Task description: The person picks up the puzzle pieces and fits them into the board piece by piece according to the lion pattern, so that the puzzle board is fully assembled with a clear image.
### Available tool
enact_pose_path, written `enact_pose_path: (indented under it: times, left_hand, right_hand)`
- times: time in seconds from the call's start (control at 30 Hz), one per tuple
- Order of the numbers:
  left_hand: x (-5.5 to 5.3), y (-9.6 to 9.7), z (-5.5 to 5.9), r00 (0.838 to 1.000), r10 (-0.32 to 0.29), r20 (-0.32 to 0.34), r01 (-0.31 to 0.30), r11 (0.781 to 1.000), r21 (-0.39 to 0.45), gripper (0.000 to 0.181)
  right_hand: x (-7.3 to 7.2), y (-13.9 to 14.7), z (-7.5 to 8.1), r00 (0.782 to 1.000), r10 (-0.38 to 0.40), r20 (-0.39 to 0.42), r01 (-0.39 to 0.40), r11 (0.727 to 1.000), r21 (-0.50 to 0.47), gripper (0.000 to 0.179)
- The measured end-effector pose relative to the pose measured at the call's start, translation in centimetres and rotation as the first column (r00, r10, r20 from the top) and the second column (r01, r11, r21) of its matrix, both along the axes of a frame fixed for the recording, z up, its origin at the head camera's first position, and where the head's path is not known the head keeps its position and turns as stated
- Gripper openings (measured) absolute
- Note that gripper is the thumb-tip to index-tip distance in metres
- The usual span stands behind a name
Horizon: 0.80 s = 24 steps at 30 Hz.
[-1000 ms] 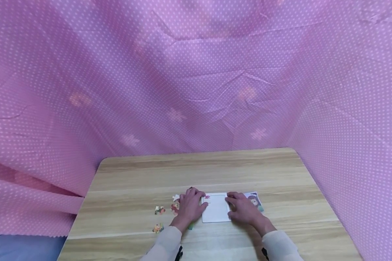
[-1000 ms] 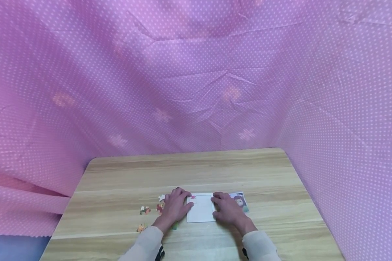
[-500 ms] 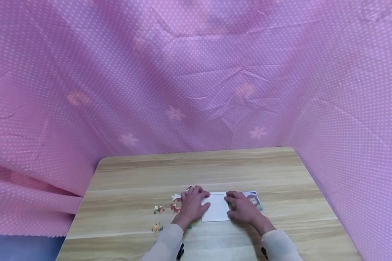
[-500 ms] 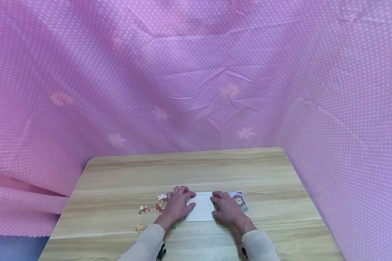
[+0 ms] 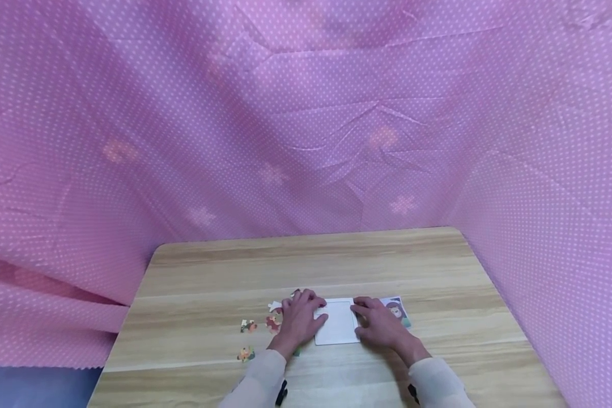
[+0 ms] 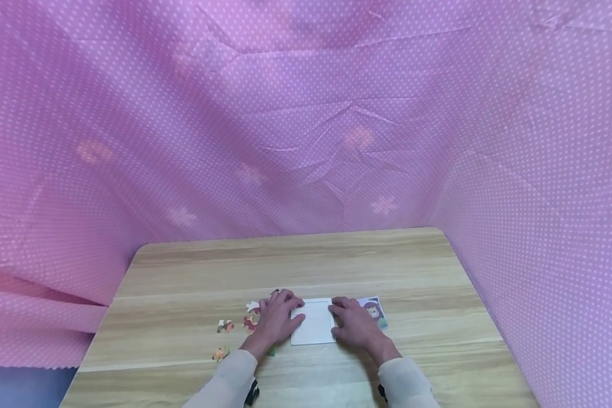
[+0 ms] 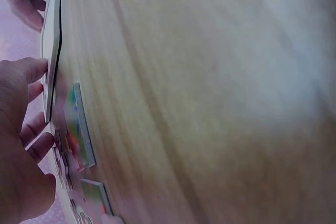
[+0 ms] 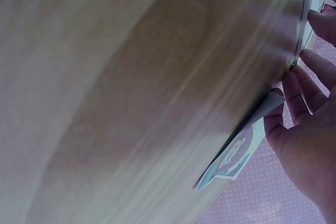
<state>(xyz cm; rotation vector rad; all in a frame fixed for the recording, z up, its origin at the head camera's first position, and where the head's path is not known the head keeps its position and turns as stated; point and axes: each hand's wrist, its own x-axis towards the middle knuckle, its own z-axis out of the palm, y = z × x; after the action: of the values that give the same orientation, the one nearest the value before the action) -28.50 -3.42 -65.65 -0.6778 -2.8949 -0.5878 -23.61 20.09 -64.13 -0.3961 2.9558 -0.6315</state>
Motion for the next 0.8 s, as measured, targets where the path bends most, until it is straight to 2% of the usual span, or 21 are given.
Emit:
enact_pose_path:
  times: [0.3, 0.53, 0.8]
  left_hand:
    - [-1.1, -1.2, 0.1, 0.999, 0.002, 0.034, -0.004, 0.999, 0.046, 0.032]
    - [-2.6, -2.4, 0.3, 1.0, 0.015, 0.011, -0.015, 0.998, 0.053, 0.032]
    - [-4.2, -4.2, 0.0, 0.999, 0.025, 0.027, -0.027, 0.998, 0.064, 0.032]
  right_hand:
    - [-0.3, -0.7, 0.4, 0.999, -0.026, 0.024, 0.026, 0.999, -0.018, 0.061]
    - [-1.2, -1.2, 0.1, 0.999, -0.049, 0.003, 0.049, 0.999, -0.019, 0.06]
    - [-2.1, -1.6, 0.0, 0.998, -0.062, 0.009, 0.062, 0.998, -0.011, 0.061]
